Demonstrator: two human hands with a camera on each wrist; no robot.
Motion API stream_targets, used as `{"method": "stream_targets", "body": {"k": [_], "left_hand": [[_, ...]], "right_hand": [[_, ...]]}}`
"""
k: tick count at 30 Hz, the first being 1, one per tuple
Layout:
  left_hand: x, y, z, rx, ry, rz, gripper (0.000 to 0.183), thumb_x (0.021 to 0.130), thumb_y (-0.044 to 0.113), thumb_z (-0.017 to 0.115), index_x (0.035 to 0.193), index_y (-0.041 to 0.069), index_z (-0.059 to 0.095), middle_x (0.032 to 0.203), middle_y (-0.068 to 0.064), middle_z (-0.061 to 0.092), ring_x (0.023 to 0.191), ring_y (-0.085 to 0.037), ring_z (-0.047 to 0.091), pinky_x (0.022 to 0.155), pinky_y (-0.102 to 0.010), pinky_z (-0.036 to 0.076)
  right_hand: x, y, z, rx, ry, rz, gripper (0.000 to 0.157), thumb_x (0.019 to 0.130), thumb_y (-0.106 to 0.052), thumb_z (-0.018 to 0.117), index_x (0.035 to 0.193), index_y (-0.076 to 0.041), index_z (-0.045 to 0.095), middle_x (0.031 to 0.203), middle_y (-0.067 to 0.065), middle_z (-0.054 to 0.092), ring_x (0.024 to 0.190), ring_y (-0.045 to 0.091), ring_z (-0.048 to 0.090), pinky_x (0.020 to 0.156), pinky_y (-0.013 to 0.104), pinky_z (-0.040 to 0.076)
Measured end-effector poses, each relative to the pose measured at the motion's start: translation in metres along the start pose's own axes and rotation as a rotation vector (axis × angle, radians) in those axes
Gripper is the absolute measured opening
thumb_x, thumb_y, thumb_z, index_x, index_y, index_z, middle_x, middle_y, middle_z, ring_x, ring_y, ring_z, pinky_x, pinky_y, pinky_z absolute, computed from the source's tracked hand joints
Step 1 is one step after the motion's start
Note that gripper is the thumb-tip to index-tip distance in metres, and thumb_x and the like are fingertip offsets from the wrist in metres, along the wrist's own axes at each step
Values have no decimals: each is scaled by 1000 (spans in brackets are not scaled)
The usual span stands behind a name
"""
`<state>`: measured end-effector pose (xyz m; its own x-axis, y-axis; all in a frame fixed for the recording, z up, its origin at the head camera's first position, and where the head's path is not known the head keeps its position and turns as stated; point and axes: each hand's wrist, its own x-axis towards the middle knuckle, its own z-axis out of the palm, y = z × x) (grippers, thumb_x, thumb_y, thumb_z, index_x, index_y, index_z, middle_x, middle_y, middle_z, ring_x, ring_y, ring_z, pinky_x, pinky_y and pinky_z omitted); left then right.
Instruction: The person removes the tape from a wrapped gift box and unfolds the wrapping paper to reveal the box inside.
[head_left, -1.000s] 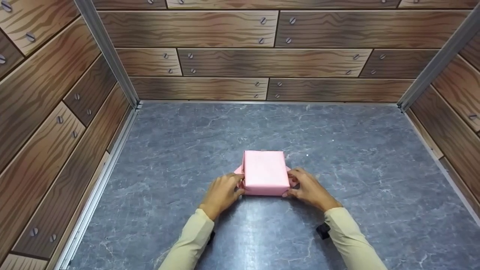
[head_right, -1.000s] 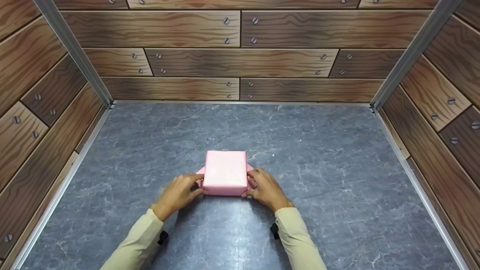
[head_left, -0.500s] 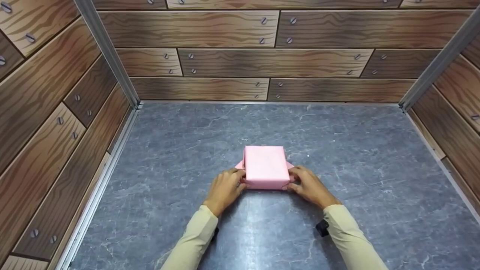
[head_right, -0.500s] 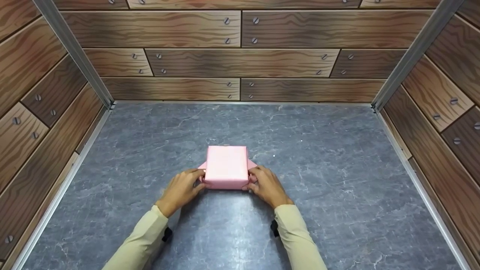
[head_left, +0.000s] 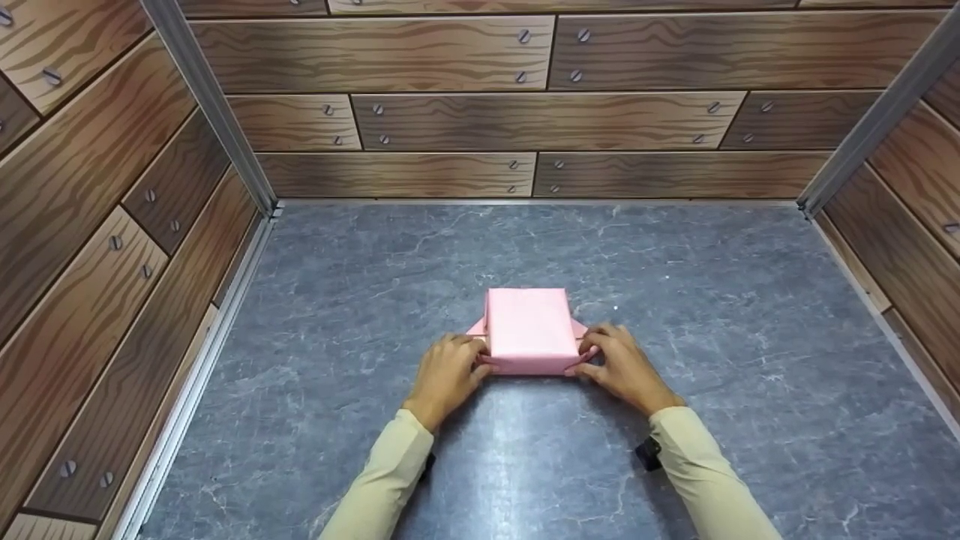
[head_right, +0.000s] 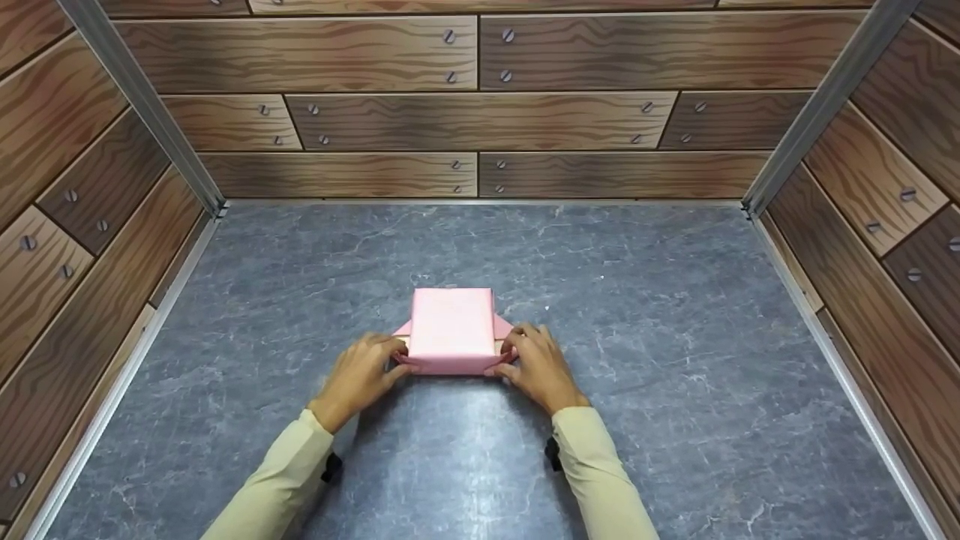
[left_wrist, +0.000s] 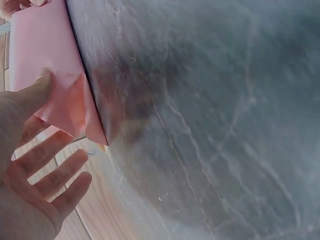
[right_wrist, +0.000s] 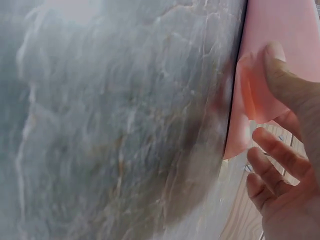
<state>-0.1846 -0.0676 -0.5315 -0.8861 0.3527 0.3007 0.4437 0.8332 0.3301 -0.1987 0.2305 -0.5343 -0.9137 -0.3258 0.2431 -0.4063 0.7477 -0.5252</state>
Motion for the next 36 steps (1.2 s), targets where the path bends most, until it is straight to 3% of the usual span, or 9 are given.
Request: {"method": "stream_targets", "body": {"k": [6,14,22,28,32,36], "left_hand": [[-1,-1,0,-1,1,1,20,83,32,84,84,15,73,82,1,70,87,-24,66,77,-43,54],[-1,-1,4,-67,-18,16,9,86,25,81,91,19,77,85,5,74,80,-21,70,71,-42,55],[-3,0,8,-45,31,-5,11,88,26,79,85,16,75,77,2,71,72,-22,68,63,-43,54],[-2,0,9,-62,34,-47,12,87,26,80,87,16,75,80,1,73,74,-25,70,63,-44,54],[-2,-1,8,-128,-8,-92,12,87,25,80,93,15,76,87,0,75,82,-26,72,68,-45,56],[-2,-2,4,-215,-60,-121,15,88,24,80,99,14,77,93,0,76,87,-24,71,74,-44,56]], "right_hand": [[-2,4,-1,-14,36,-49,28,69,-19,92,76,-11,66,92,6,70,91,28,56,85,47,43],[-6,6,-1,-23,21,-38,25,75,-20,90,74,-13,66,74,-1,63,76,19,53,75,42,41],[-7,5,0,13,-5,11,19,80,-17,87,76,-14,69,71,-8,60,66,11,50,61,31,41],[-6,3,1,40,-26,15,11,83,-14,84,86,-12,74,81,-5,69,74,12,59,71,38,51],[-6,3,1,81,-41,17,11,85,-11,82,93,-8,76,90,-1,73,84,16,65,80,43,54],[-6,4,0,107,-52,8,11,85,-8,81,94,-6,75,90,1,73,85,17,65,81,42,54]]}}
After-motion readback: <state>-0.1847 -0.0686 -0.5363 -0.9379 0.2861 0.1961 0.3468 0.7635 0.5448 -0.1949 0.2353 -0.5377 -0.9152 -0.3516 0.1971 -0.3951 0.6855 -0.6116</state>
